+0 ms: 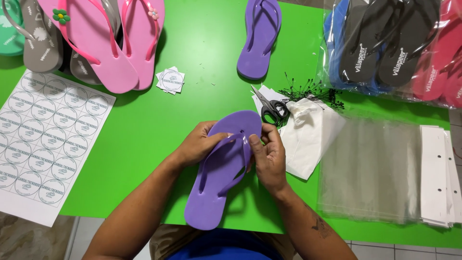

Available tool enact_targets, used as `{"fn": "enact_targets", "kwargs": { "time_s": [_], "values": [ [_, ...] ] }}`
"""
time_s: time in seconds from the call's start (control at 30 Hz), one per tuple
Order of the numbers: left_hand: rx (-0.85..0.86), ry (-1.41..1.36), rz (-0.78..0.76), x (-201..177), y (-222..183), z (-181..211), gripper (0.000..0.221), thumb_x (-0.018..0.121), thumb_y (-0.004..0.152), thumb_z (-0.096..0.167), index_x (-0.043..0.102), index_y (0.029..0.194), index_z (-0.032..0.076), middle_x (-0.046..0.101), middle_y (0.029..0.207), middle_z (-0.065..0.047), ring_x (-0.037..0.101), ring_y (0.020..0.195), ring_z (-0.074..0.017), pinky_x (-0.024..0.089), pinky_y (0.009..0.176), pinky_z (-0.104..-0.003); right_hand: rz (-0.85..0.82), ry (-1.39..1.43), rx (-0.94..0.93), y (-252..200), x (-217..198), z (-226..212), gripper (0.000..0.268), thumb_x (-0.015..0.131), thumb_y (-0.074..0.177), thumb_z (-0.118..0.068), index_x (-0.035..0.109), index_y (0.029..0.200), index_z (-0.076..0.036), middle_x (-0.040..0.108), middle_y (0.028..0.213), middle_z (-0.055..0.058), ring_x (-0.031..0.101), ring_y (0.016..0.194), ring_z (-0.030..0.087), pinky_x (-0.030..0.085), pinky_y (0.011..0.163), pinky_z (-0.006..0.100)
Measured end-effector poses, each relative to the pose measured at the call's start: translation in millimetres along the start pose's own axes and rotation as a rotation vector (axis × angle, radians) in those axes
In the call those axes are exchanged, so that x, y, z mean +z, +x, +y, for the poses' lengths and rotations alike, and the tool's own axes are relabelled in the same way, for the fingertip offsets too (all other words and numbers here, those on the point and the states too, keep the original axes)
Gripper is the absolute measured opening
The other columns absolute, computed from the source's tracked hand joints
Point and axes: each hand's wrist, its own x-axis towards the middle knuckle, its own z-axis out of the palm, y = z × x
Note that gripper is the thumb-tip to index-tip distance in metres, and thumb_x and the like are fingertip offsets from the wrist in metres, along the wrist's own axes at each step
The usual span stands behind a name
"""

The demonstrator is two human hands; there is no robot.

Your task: Cleaning and inspecting flip-flops with a cloth and applying labels to the packaging.

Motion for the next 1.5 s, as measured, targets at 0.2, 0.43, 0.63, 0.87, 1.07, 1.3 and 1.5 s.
{"fn": "enact_targets", "kwargs": {
  "time_s": [0.2, 0.43, 0.63, 0.87, 1.07, 1.3, 1.5],
  "values": [
    [-0.020, 0.116, -0.206, 6.7, -9.1, 17.9, 0.007, 0.070, 0.087, 0.009, 0.071, 0.081, 0.012, 0.061, 0.063, 0.002, 0.056, 0.059, -0.0065, 0.048, 0.054, -0.021, 0.145, -0.062, -0.013, 1.3, -2.1, -0.7, 0.022, 0.072, 0.098, -0.020, 0.062, 0.099, 0.000, 0.059, 0.058, 0.007, 0.062, 0.038, 0.014, 0.052, 0.032, 0.023],
    [-0.249, -0.401, -0.259, 24.2, -25.9, 19.0, 0.027, 0.065, 0.093, 0.025, 0.070, 0.104, 0.002, 0.067, 0.074, -0.015, 0.068, 0.061, -0.0215, 0.058, 0.058, -0.035, 0.322, -0.193, -0.179, 2.0, -11.2, 0.1, 0.024, 0.063, 0.105, -0.024, 0.062, 0.092, -0.004, 0.053, 0.054, 0.003, 0.055, 0.043, 0.008, 0.047, 0.039, 0.021],
    [-0.359, -0.487, -0.206, 36.3, -28.2, 26.7, 0.043, 0.063, 0.093, 0.034, 0.066, 0.116, -0.003, 0.069, 0.077, -0.025, 0.072, 0.061, -0.0300, 0.061, 0.053, -0.042, 0.454, -0.397, -0.301, 13.6, -21.5, -14.3, 0.031, 0.050, 0.112, -0.024, 0.063, 0.092, -0.003, 0.055, 0.059, 0.006, 0.052, 0.047, 0.011, 0.045, 0.046, 0.024],
    [-0.336, -0.508, -0.127, 32.2, -28.7, 45.1, 0.053, 0.060, 0.094, 0.046, 0.070, 0.116, 0.000, 0.072, 0.078, -0.022, 0.073, 0.062, -0.0303, 0.062, 0.054, -0.041, 0.572, -1.124, -0.391, 31.4, -53.2, -28.0, 0.055, 0.075, 0.100, -0.026, 0.055, 0.147, -0.006, 0.057, 0.123, 0.018, 0.058, 0.097, 0.036, 0.045, 0.088, 0.052],
    [-0.306, -0.504, -0.107, 32.1, -30.7, 46.9, 0.056, 0.058, 0.094, 0.051, 0.070, 0.116, 0.000, 0.072, 0.079, -0.021, 0.073, 0.063, -0.0281, 0.063, 0.055, -0.040, 0.590, -1.416, -0.218, 38.5, -84.3, 19.7, 0.032, 0.084, 0.086, -0.022, 0.072, 0.115, -0.023, 0.058, 0.102, -0.002, 0.056, 0.095, 0.025, 0.039, 0.082, 0.041],
    [-0.326, -0.636, -0.060, 31.4, -30.9, 52.6, 0.040, 0.064, 0.088, 0.044, 0.069, 0.095, 0.005, 0.067, 0.067, -0.018, 0.067, 0.052, -0.0294, 0.061, 0.052, -0.042, 0.661, -1.372, -0.347, 33.1, -76.4, 3.7, 0.020, 0.080, 0.087, -0.011, 0.072, 0.100, -0.023, 0.058, 0.094, -0.006, 0.057, 0.093, 0.020, 0.038, 0.087, 0.038],
    [-0.204, -0.597, -0.084, 35.0, -24.8, 65.2, 0.052, 0.061, 0.087, 0.054, 0.068, 0.095, 0.003, 0.069, 0.070, -0.019, 0.072, 0.057, -0.0302, 0.065, 0.058, -0.044, 0.631, -0.788, -0.578, 26.4, -43.1, -48.0, 0.008, 0.070, 0.101, -0.003, 0.070, 0.109, -0.005, 0.059, 0.095, 0.009, 0.068, 0.086, 0.026, 0.056, 0.079, 0.032]
  ]
}}
